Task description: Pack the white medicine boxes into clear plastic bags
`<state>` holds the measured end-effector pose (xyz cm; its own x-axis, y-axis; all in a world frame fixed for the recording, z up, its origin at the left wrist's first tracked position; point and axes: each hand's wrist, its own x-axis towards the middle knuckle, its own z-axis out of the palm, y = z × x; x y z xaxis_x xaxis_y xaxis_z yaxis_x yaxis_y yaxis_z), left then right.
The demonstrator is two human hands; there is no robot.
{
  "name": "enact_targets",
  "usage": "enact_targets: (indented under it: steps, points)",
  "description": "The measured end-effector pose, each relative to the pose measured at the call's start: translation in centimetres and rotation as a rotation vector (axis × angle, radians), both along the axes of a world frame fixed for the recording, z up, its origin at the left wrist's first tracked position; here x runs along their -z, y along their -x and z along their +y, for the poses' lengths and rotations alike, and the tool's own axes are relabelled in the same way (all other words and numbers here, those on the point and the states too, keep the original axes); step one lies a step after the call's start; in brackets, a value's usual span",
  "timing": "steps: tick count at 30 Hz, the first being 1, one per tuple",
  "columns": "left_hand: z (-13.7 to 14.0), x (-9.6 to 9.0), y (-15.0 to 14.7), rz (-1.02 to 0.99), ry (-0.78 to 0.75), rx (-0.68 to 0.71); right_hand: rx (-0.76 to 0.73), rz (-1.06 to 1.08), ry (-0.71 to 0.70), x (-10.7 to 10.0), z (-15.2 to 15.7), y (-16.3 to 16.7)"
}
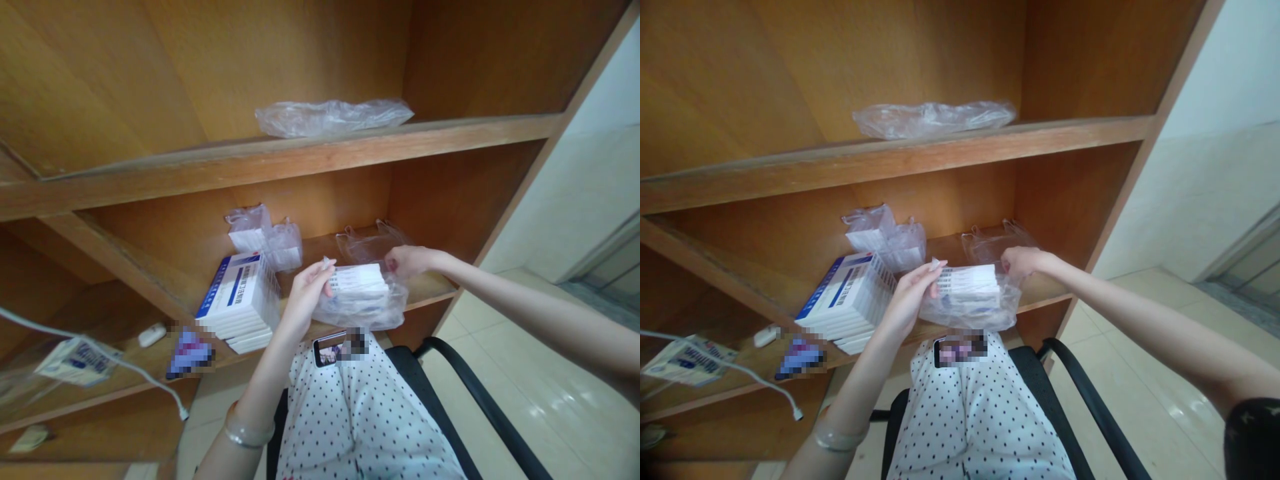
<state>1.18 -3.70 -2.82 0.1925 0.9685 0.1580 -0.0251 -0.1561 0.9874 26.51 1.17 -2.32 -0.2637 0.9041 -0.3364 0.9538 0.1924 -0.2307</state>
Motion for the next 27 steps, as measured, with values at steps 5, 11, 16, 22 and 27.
enact_targets:
  steps: [5,11,16,22,27]
  points:
    - [1.3,0.4,-0.5,-0.035,-0.005,-0.068,-0.006,-0.076,-0.118,0.1,0.7,0.8]
    - [2.5,1.0,-0.1,-0.060,-0.010,-0.120,0.063,-0.150,-0.176,0.5,1.4,2.1]
    - [2.8,0.9,0.4,-0.163,-0.025,-0.201,0.059,-0.050,-0.222,-0.2,1.5,2.9]
    - [3.0,0.1,0.6,-0.326,-0.038,-0.236,-0.026,0.118,-0.335,-0.9,1.3,2.7]
    - [2.8,-0.8,0.0,-0.353,-0.030,-0.161,-0.420,0.366,-0.372,-1.7,0.7,3.7]
